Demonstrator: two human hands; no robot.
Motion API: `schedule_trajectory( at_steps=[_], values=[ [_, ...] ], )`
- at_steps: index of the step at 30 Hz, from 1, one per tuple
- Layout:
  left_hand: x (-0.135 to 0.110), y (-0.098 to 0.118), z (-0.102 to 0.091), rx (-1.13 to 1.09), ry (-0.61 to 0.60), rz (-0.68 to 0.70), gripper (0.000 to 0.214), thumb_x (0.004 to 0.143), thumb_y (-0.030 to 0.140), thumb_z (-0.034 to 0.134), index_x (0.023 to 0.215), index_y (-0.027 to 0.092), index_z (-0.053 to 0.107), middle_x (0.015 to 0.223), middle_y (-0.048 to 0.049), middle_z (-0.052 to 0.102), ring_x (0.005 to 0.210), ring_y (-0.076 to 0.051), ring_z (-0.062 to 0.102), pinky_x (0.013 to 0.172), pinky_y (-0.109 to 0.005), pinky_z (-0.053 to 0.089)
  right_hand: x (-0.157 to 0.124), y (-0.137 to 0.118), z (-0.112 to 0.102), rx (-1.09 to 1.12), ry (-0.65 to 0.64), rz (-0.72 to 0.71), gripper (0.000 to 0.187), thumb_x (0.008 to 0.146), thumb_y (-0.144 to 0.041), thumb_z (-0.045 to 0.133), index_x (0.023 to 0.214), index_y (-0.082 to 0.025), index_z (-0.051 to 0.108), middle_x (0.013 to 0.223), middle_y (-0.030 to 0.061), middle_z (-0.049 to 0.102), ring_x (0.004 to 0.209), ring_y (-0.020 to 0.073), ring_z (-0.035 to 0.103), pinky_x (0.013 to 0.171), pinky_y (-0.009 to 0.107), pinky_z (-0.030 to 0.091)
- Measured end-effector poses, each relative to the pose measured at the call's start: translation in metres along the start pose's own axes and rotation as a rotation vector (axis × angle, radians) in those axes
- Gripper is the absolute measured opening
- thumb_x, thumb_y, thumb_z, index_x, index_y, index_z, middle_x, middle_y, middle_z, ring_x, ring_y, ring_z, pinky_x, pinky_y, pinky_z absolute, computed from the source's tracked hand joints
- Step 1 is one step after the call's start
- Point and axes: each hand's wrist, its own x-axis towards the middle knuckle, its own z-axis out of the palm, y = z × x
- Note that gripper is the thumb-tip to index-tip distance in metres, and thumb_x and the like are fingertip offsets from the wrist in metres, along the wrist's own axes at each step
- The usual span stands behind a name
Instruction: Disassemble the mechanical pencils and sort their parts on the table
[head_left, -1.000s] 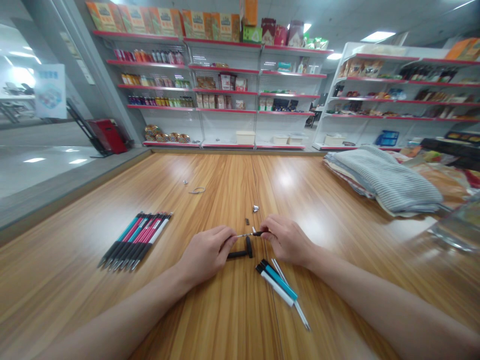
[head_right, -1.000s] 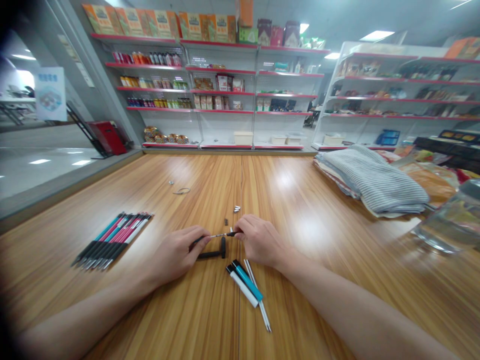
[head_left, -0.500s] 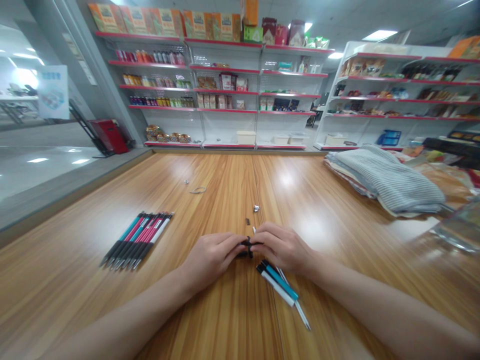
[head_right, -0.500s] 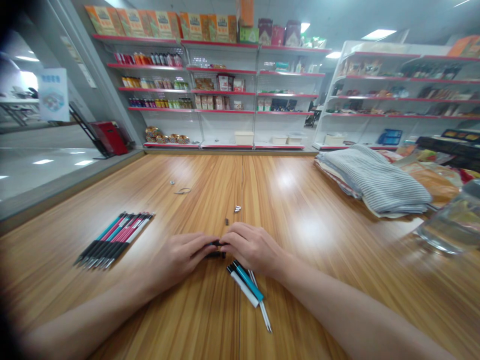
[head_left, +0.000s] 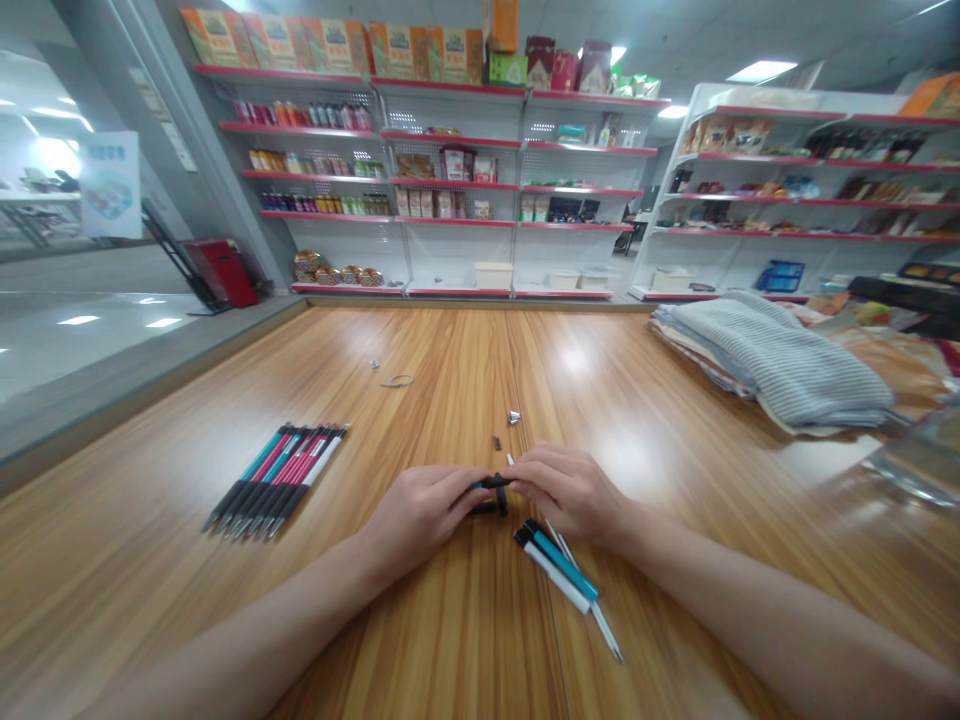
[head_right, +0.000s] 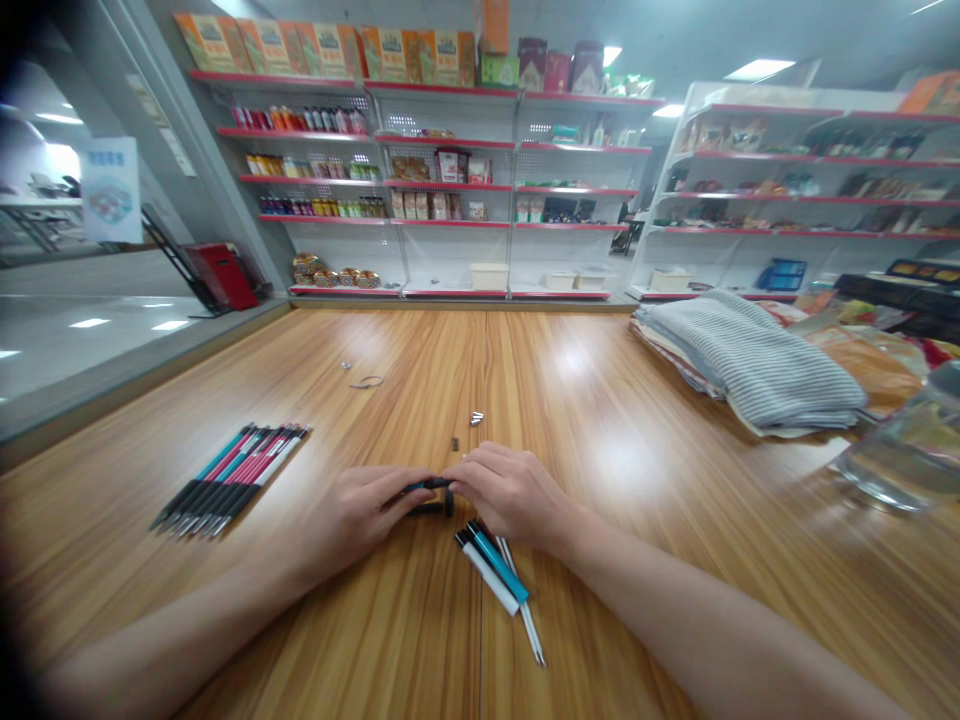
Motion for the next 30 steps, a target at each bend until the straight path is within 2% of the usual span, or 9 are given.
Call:
schedule_trajectory(
  at_steps=[6,11,16,20,25,30],
  values=[
    [0.0008,0.0017,-0.0009,0.035,-0.011,-0.005,0.018,0.094,0.027,0.049,0.103,0.020,0.062,0.087,-0.0030,0.070,0.075,-0.013,0.064,0.068,-0.023,0.047,0.0021,-0.0026,-0.0015,0.001,-0.021,0.042,0.020,0.090,-0.015,0.050,0.108,-0.017,0.056,0.092,0.0081,0.063,0.085,0.0190,0.055,0.076,0.033,0.047],
    [0.0000,0.0013,0.0001,0.014,-0.017,-0.008,0.019,0.095,0.028,0.048,0.104,0.020,0.062,0.089,-0.0035,0.069,0.078,-0.014,0.064,0.069,-0.023,0.047,0.0015,-0.0008,-0.0012,-0.067,-0.040,0.039,0.010,0.092,-0.022,0.050,0.095,-0.017,0.059,0.077,0.0052,0.060,0.072,0.0170,0.052,0.067,0.031,0.043],
    [-0.0008,0.0005,0.0010,0.033,-0.033,-0.005,0.017,0.095,0.028,0.049,0.102,0.020,0.061,0.087,-0.0025,0.069,0.077,-0.013,0.063,0.069,-0.023,0.046,0.0005,-0.0007,-0.0015,-0.047,-0.068,0.078,0.015,0.090,-0.023,0.053,0.103,-0.017,0.057,0.084,0.0067,0.062,0.080,0.0185,0.054,0.070,0.031,0.044],
    [0.0003,0.0012,0.0004,0.025,-0.041,0.004,0.017,0.095,0.027,0.049,0.103,0.019,0.061,0.086,-0.0026,0.069,0.076,-0.013,0.063,0.069,-0.023,0.047,0.0000,-0.0010,-0.0020,-0.058,-0.094,0.057,0.011,0.091,-0.022,0.050,0.097,-0.017,0.059,0.077,0.0048,0.061,0.072,0.0170,0.052,0.066,0.030,0.042],
    [0.0005,0.0024,-0.0003,0.041,-0.040,0.014,0.015,0.094,0.026,0.049,0.100,0.020,0.061,0.086,-0.0017,0.069,0.075,-0.013,0.064,0.066,-0.022,0.047,0.0004,-0.0017,-0.0031,-0.036,-0.081,0.093,0.017,0.090,-0.023,0.052,0.105,-0.016,0.056,0.086,0.0068,0.062,0.080,0.0175,0.054,0.069,0.029,0.044],
    [-0.0010,0.0032,0.0002,0.057,0.034,0.007,0.022,0.092,0.030,0.054,0.112,0.022,0.056,0.097,-0.0019,0.070,0.082,-0.014,0.067,0.072,-0.024,0.049,0.0001,-0.0003,-0.0016,-0.091,-0.087,0.068,0.013,0.093,-0.025,0.049,0.091,-0.017,0.059,0.072,0.0036,0.060,0.068,0.0155,0.051,0.062,0.028,0.039]
  ],
)
